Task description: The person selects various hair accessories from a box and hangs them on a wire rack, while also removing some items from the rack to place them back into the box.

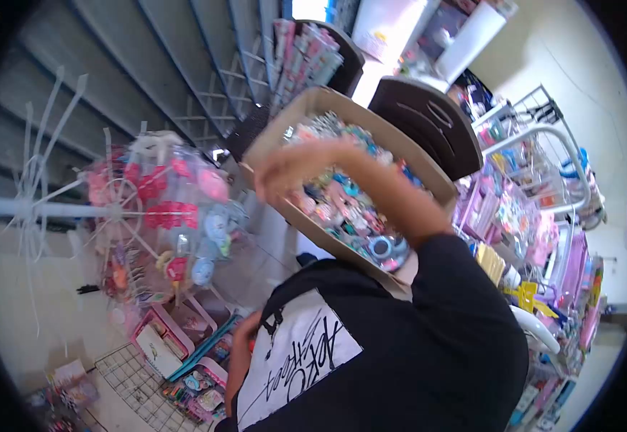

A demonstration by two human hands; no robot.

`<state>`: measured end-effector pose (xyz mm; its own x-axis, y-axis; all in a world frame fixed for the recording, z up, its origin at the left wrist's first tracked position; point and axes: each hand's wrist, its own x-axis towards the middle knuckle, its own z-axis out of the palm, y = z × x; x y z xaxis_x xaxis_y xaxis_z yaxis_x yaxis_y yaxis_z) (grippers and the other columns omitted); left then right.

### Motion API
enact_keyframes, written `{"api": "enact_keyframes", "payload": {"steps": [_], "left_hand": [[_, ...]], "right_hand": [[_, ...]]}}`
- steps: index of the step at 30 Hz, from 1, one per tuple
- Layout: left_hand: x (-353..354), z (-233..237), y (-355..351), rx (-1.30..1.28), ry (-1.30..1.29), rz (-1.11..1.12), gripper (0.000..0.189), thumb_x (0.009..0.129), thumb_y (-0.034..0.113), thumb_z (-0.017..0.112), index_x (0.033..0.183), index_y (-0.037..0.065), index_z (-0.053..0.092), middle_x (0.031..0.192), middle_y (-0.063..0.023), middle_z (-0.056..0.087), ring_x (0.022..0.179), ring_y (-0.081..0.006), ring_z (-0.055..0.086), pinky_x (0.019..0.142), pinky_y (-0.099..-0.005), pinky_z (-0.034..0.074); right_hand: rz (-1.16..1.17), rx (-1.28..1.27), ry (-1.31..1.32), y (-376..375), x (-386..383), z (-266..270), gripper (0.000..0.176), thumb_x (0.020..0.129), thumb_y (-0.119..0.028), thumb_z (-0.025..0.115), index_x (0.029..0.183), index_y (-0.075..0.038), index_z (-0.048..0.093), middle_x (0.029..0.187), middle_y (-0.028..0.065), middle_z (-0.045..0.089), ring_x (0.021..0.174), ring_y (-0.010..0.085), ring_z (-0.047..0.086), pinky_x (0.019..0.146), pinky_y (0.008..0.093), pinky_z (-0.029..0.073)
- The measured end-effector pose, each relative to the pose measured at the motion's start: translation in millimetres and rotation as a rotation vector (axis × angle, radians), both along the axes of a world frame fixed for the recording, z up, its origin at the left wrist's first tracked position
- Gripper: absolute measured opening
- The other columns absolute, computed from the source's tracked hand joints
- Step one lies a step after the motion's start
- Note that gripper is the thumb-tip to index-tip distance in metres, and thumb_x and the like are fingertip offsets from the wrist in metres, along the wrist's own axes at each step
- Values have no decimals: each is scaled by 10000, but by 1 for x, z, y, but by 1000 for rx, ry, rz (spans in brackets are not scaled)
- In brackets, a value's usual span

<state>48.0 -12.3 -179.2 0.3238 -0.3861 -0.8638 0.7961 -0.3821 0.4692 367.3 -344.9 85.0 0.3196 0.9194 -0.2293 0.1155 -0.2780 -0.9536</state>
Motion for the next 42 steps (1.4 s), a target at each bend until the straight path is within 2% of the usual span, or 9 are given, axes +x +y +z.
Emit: {"api": "enact_keyframes", "payload": {"steps": [1,6,10,11,15,21,35,38,42], "left_hand": [[19,-28,2,136,-67,-108,680,880,632,537,1334,128,593,1219,-55,602,1082,-205,554,858,-353,478],[123,118,-104,101,-842,-1,466,961,247,611,1346,3,515,1361,-194,543,1257,-318,525,1059,-368,396],[168,176,-171,188,-1434,-267,603,886,180,685,1432,64,455,1515,-202,373,1395,-402,358,1120,-453,330],[169,180,-179,214,-1562,-363,616,866,165,697,1431,88,463,1544,-183,340,1437,-416,295,1152,-481,287],[162,158,-186,284,-1483,-597,643,847,157,710,1440,130,463,1581,-151,283,1482,-428,179,1163,-530,246],[156,144,-175,225,-1387,-555,637,831,156,721,1424,170,489,1579,-124,288,1504,-411,127,1169,-544,241],[157,147,-178,199,-1332,-475,557,836,137,715,1368,162,552,1568,-99,315,1512,-393,114,1188,-512,232],[158,153,-179,168,-1303,-436,541,849,134,702,1369,159,557,1562,-101,331,1509,-384,142,1197,-501,206],[157,163,-178,120,-1259,-383,481,891,152,679,1357,117,565,1489,-113,456,1427,-366,366,1144,-485,323]], "right_hand": [[-72,90,-17,-29,30,-17,254,986,-222,579,1083,-4,666,936,55,695,860,133,659,761,289,542],[-382,-315,-386,-116,69,-51,357,945,-339,607,1050,-5,679,875,86,707,780,196,677,733,335,538],[-71,-691,-513,-140,22,-99,302,869,-268,612,819,13,712,779,160,673,713,303,614,685,450,486],[17,-736,-352,-153,11,-142,230,858,-233,622,944,-50,732,808,142,697,708,283,628,664,425,489],[395,-929,-281,-172,-64,-215,364,789,-320,698,867,35,718,792,196,694,721,323,661,656,460,512],[134,-885,-333,-190,-154,-226,715,705,-473,800,1093,96,608,1012,241,691,942,381,689,774,482,561],[109,-798,-506,-179,-172,-234,435,683,-299,746,924,54,668,855,214,703,828,382,701,712,453,564],[57,-711,-196,-177,-151,-221,365,695,-278,723,877,37,703,834,207,701,813,369,689,701,461,540],[39,-815,-201,-153,-88,-130,424,703,-270,737,987,33,650,903,211,694,868,377,679,727,471,529]]}}
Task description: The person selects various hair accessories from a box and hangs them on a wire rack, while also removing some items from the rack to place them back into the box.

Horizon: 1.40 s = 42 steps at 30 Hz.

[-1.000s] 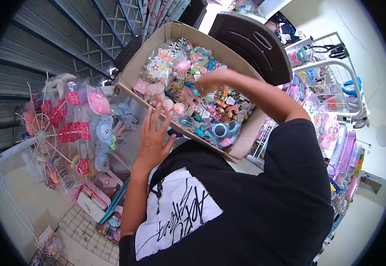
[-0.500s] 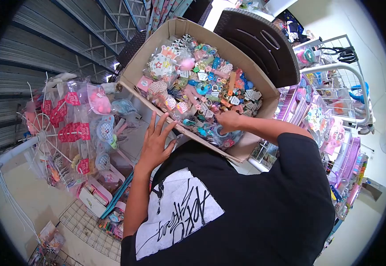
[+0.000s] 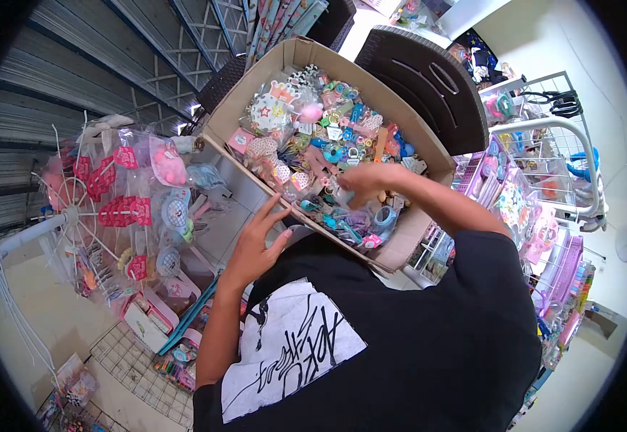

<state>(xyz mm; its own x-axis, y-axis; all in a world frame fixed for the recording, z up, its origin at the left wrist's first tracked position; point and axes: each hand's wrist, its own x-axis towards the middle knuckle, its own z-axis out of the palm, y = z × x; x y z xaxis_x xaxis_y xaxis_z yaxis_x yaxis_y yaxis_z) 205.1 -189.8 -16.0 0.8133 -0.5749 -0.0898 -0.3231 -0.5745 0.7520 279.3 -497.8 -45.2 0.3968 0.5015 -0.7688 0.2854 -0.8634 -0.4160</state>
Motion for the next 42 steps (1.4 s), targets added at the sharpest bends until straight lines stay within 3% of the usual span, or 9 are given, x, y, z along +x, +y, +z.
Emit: {"api": "enact_keyframes", "payload": {"steps": [3,5,8,15,21,30,33,38,42], "left_hand": [[0,6,-1,-323,548,150,468,971,266,611,1381,59,519,1373,-132,575,1252,-312,574,1015,-442,478],[4,13,-6,-955,1213,448,523,1018,370,529,1405,24,463,1282,-133,631,1118,-259,657,892,-393,556],[14,38,-16,-1264,1299,568,497,1034,371,485,1391,27,458,1236,-149,630,1097,-229,661,886,-388,579],[-4,-10,10,-978,942,808,274,996,249,561,1219,93,540,1009,-36,669,899,-169,695,675,-342,602],[-11,-7,17,-872,842,799,260,984,205,590,1195,55,563,1031,-93,701,863,-144,709,636,-305,614],[-15,-5,24,-848,852,762,300,971,230,607,1185,28,547,1116,-143,698,906,-177,711,695,-328,610],[-19,-9,31,-863,880,751,293,971,242,607,1171,35,549,1132,-150,696,913,-174,709,706,-325,607],[-37,-10,49,-918,964,753,252,983,225,586,1156,43,565,1113,-151,703,922,-187,703,746,-336,591],[-67,-14,77,-1079,897,790,150,1002,183,556,1062,57,610,1049,-155,709,922,-213,705,820,-327,567]], "right_hand": [[-73,376,-328,20,20,62,440,739,-240,738,1067,-10,557,941,191,653,884,376,651,751,466,506],[-82,592,-557,45,18,94,358,761,-159,743,1023,-69,516,969,140,602,927,339,610,762,440,470],[64,794,-736,74,5,104,378,775,-207,769,1040,-83,531,1095,112,576,1031,302,572,803,422,448],[-114,1007,-583,68,4,57,341,847,-244,743,1084,-71,570,1080,105,588,1015,296,575,805,416,446],[410,31,22,-24,-38,-49,396,705,-265,802,1041,-98,675,1073,116,651,1045,318,641,787,492,518],[602,208,-285,-57,-90,-75,258,782,-314,697,958,-125,709,1019,100,671,993,319,651,776,485,521],[457,69,-47,-53,-59,-74,284,919,-331,567,955,-76,688,916,147,655,922,318,610,760,481,487],[-330,315,219,-39,15,-51,379,987,-292,440,911,2,665,827,117,642,816,201,590,766,380,479],[-385,210,197,12,51,16,493,1023,-409,382,1161,-12,640,1108,98,649,1035,196,576,957,352,440]]}}
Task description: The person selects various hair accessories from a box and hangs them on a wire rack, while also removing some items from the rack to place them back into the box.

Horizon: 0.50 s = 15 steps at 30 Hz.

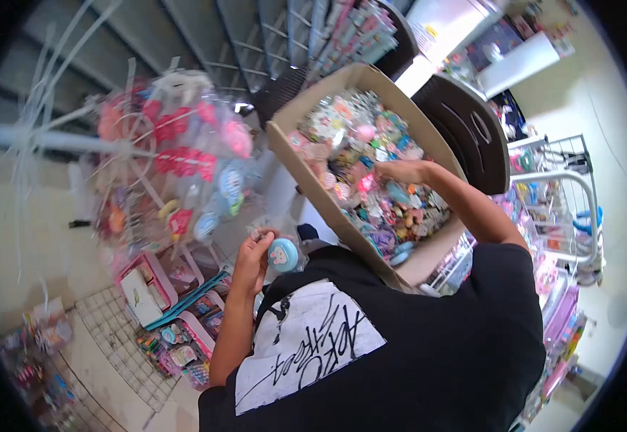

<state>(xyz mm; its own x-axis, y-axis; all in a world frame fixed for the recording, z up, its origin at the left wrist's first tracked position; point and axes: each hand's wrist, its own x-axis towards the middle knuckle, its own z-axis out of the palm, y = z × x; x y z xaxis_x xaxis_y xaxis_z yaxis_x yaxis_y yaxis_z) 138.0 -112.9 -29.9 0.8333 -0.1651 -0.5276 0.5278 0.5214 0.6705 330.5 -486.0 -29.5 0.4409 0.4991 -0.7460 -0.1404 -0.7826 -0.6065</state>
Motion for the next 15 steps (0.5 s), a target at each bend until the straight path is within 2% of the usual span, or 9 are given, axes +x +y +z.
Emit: {"api": "enact_keyframes", "payload": {"steps": [2,3,5,6,8,10,13,14,15], "left_hand": [[-22,-1,23,11,-26,71,146,999,180,563,1057,55,611,1034,-153,710,911,-214,707,817,-327,569],[-33,-4,33,12,-29,106,142,997,176,570,1051,52,612,1018,-151,711,899,-214,708,815,-327,570],[-57,-4,51,64,-64,210,138,994,177,583,1037,50,617,985,-144,713,864,-207,707,789,-317,568],[-70,-2,59,141,-103,245,144,993,183,588,1032,47,614,970,-136,713,853,-201,705,770,-311,565],[-99,6,74,292,-142,340,175,989,208,608,1012,35,613,926,-117,708,828,-162,689,725,-287,546],[-129,13,87,408,-205,481,184,989,213,610,1011,30,616,913,-110,706,825,-153,682,721,-282,538],[-182,15,112,669,-240,657,203,990,221,610,1002,19,622,904,-92,699,832,-138,661,726,-278,519],[-202,10,121,793,-225,670,212,990,224,609,994,12,626,908,-83,694,841,-132,646,735,-279,508],[-224,2,131,829,-183,798,212,990,224,609,994,12,626,908,-83,694,841,-132,646,735,-279,508]], "right_hand": [[-58,155,148,33,-1,13,508,1026,-440,374,1216,-39,621,1145,106,621,1057,199,555,930,375,456],[-8,104,87,65,-7,41,641,1009,-577,398,1264,-29,611,1176,104,659,1093,199,583,987,364,435],[369,37,44,120,-19,87,676,990,-618,443,1251,-11,589,1165,112,666,1086,174,595,921,336,491],[425,41,17,146,-25,86,676,990,-618,443,1251,-11,589,1165,112,666,1086,174,595,921,336,491],[814,238,48,205,-41,76,607,985,-551,531,1216,7,585,1087,88,691,1010,151,627,854,304,517],[630,451,241,265,-82,62,515,987,-482,581,1199,-13,576,964,64,683,873,113,624,740,293,509],[707,674,133,361,-152,45,455,992,-409,606,1220,-17,581,924,10,657,807,80,591,699,241,483],[840,684,162,390,-177,32,455,992,-409,606,1220,-17,581,924,10,657,807,80,591,699,241,483],[747,691,198,415,-203,19,411,991,-378,614,1179,-12,612,907,2,653,806,72,582,705,233,474]]}}
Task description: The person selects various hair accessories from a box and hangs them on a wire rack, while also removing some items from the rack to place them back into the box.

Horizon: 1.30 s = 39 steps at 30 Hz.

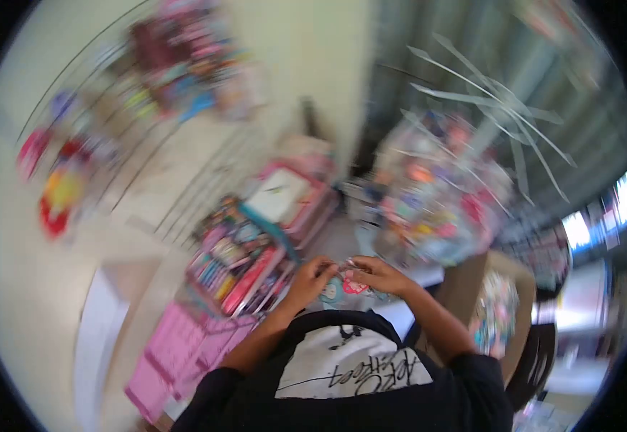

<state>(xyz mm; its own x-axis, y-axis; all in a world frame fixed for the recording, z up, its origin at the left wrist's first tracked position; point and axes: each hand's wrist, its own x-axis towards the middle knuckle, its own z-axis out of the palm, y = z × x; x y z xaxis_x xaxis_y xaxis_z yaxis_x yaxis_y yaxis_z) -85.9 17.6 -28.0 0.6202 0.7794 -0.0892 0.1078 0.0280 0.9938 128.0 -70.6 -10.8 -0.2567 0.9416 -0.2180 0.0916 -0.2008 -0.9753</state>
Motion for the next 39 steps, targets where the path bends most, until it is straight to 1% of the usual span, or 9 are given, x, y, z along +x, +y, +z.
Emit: {"api": "enact_keyframes", "payload": {"steps": [6,8,10,13,16,20,23,33,39], "left_hand": [[-146,-40,21,-13,-38,284,222,1000,208,590,1056,1,649,970,-42,660,920,-102,601,818,-258,472],[-181,-28,25,113,-126,506,244,1011,223,574,1026,-13,634,875,-48,641,829,-105,577,732,-273,460],[-206,10,29,129,-122,654,253,1021,228,555,976,-11,626,806,-37,608,771,-87,547,694,-274,448],[-248,72,50,431,91,764,285,1030,242,536,908,-2,617,729,-17,567,705,-68,528,630,-263,433],[-261,154,72,532,-91,896,295,1030,247,536,899,-4,617,708,-20,568,664,-67,521,588,-262,426],[-274,186,119,665,-179,943,294,1030,232,534,924,-27,623,739,-50,619,682,-83,549,620,-262,455],[-276,188,132,652,-208,936,277,1034,213,527,936,-29,619,773,-41,622,720,-79,546,660,-245,447],[-276,172,148,628,-201,961,261,1038,185,518,943,-40,612,817,-50,647,783,-93,584,739,-251,478],[-269,164,146,725,-196,1044,282,1034,198,520,914,-39,617,747,-77,651,688,-92,579,633,-261,466]], "right_hand": [[49,-106,166,100,-152,-41,253,980,-250,634,1043,-13,692,896,-17,670,844,50,583,758,219,460],[36,-2,129,122,-195,-50,264,975,-257,640,1037,-6,696,880,-20,664,824,52,571,748,229,457],[68,117,87,142,-232,-19,277,974,-253,636,1039,11,690,885,0,669,834,64,577,759,239,461],[140,298,76,178,-274,60,273,965,-237,642,1030,24,688,902,30,675,862,90,587,796,263,469],[160,541,77,206,-301,143,240,947,-213,663,991,19,699,890,17,677,839,79,582,773,261,472],[88,604,156,247,-326,181,226,940,-198,669,958,24,705,830,3,673,780,60,574,731,243,468],[54,491,297,261,-335,181,220,939,-192,667,947,24,708,816,3,672,759,54,569,718,232,463],[50,518,257,278,-341,167,223,938,-188,669,952,31,706,813,-1,666,756,49,560,705,228,458],[69,557,237,280,-337,163,204,926,-166,684,936,37,707,795,0,654,755,42,548,666,218,439]]}}
